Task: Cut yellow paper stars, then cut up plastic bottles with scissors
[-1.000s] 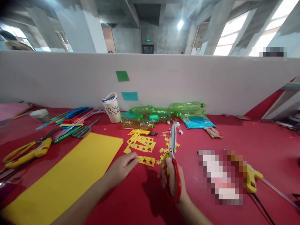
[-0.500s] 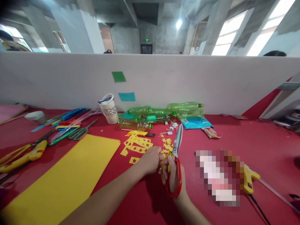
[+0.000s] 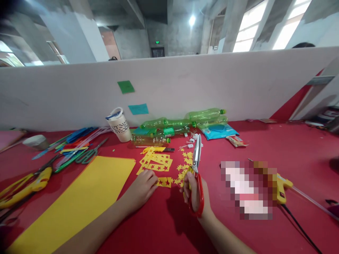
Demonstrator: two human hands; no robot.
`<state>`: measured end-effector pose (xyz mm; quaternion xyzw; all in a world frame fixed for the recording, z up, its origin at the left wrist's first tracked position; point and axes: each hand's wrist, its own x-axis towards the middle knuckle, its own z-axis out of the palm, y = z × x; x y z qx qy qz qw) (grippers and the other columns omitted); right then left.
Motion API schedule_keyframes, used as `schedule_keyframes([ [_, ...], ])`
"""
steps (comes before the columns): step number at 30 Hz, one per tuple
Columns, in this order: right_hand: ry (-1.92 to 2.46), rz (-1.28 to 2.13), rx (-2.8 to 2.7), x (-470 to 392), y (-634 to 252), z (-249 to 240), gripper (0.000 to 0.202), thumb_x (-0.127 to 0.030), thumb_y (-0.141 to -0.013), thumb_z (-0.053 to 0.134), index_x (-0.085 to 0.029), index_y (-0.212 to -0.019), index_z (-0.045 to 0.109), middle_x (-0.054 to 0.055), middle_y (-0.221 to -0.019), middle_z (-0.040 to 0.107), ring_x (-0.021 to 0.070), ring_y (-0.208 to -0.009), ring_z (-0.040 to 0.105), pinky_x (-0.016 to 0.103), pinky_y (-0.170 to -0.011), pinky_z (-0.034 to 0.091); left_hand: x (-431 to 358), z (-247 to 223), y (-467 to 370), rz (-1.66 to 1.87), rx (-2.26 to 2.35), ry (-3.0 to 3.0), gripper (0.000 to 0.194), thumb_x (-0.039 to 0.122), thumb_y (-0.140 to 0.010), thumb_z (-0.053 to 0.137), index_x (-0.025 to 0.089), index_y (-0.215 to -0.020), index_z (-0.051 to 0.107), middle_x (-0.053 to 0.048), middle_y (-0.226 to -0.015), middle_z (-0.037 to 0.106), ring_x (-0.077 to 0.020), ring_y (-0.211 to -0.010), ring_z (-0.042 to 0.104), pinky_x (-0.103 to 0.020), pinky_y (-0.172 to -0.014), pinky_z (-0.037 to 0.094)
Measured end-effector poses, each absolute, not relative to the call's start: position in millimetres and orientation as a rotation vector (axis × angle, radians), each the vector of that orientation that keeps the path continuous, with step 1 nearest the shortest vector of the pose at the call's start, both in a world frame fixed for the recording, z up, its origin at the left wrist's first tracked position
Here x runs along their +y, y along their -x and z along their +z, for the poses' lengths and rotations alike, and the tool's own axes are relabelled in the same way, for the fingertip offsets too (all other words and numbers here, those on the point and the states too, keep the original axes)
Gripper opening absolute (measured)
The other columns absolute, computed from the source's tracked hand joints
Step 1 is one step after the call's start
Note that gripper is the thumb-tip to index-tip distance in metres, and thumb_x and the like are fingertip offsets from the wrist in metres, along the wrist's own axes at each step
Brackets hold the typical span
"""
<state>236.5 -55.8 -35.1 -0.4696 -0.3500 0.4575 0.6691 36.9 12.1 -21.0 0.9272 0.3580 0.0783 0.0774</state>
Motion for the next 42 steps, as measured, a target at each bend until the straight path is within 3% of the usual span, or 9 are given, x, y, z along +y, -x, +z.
schedule_keyframes([
  [4, 1.081, 1.036, -0.797, -56, -235, -35, 0.034, -0.045, -0.09, 0.045, -0.019, -0.067, 0.05, -0.01, -0.035, 0.04, 0.0057, -0.026, 0.039, 0.021, -0.042, 0.042, 14, -35, -40, 0.303, 1.104, -2.797, 0.021, 0.016, -0.088, 0.034, 0.017, -0.092, 0.054, -0.007, -0.093, 0.054, -0.0198, -0.085, 0.049, -0.034, -0.076, 0.042],
  [9, 1.102, 1.05, -0.806, -56, -236, -35, 0.035, -0.047, -0.088, 0.046, -0.019, -0.067, 0.05, -0.01, -0.034, 0.039, 0.0063, -0.027, 0.039, 0.02, -0.04, 0.041, 32, -47, -41, 0.508, 1.328, -2.848, 0.044, 0.02, -0.083, 0.044, 0.019, -0.127, 0.041, -0.013, -0.128, 0.044, -0.028, -0.117, 0.039, -0.045, -0.097, 0.033],
  [16, 1.146, 1.056, -0.806, -55, -237, -36, 0.036, -0.049, -0.088, 0.046, -0.02, -0.067, 0.048, -0.011, -0.036, 0.037, 0.0061, -0.028, 0.038, 0.022, -0.045, 0.046, 77, -58, -55, 0.609, 1.866, -2.578, 0.054, 0.026, -0.082, 0.046, 0.007, -0.131, 0.034, -0.022, -0.135, 0.038, -0.0326, -0.123, 0.037, -0.047, -0.096, 0.035],
  [23, 1.197, 1.056, -0.851, -55, -238, -37, 0.037, -0.05, -0.089, 0.042, -0.02, -0.067, 0.047, -0.011, -0.037, 0.036, 0.0069, -0.029, 0.037, 0.026, -0.051, 0.049, 82, -45, -43, 0.521, 1.599, -2.65, 0.038, 0.023, -0.086, 0.041, 0.016, -0.123, 0.043, -0.012, -0.122, 0.053, -0.0233, -0.113, 0.046, -0.038, -0.095, 0.037],
  [29, 1.35, 1.044, -0.956, -54, -236, -34, 0.04, -0.052, -0.087, 0.041, -0.022, -0.061, 0.04, -0.011, -0.038, 0.033, 0.0075, -0.03, 0.035, 0.022, -0.041, 0.039, 93, -31, -38, 0.525, 1.53, -2.664, 0.032, 0.031, -0.087, 0.041, 0.017, -0.115, 0.05, -0.01, -0.112, 0.053, -0.0229, -0.107, 0.047, -0.038, -0.093, 0.036],
  [32, 1.48, 1.025, -1.083, -53, -241, -28, 0.038, -0.05, -0.08, 0.054, -0.021, -0.059, 0.041, -0.008, -0.043, 0.039, 0.0085, -0.035, 0.036, 0.02, -0.037, 0.028, 111, -26, -44, 0.494, 1.493, -2.663, 0.029, 0.025, -0.09, 0.032, 0.019, -0.111, 0.052, -0.008, -0.108, 0.054, -0.0194, -0.105, 0.049, -0.034, -0.093, 0.036],
  [36, 1.643, 0.896, -1.361, -52, -244, -23, 0.033, -0.04, -0.068, 0.068, -0.02, -0.058, 0.044, -0.007, -0.05, 0.039, 0.01, -0.047, 0.033, 0.021, -0.045, 0.021, 135, -28, -50, 0.376, 1.542, -2.643, 0.02, 0.019, -0.082, 0.045, 0.012, -0.099, 0.054, -0.011, -0.097, 0.057, -0.0231, -0.096, 0.053, -0.035, -0.085, 0.04],
  [42, 1.948, 0.649, -1.834, -54, -239, -17, 0.033, -0.05, -0.082, 0.047, -0.021, -0.065, 0.042, -0.003, -0.055, 0.048, 0.0121, -0.048, 0.035, 0.022, -0.047, 0.02, 145, -21, -47, 0.28, 1.543, -2.644, 0.01, 0.016, -0.078, 0.049, 0.014, -0.086, 0.055, -0.01, -0.097, 0.055, -0.0222, -0.097, 0.054, -0.032, -0.085, 0.04],
])
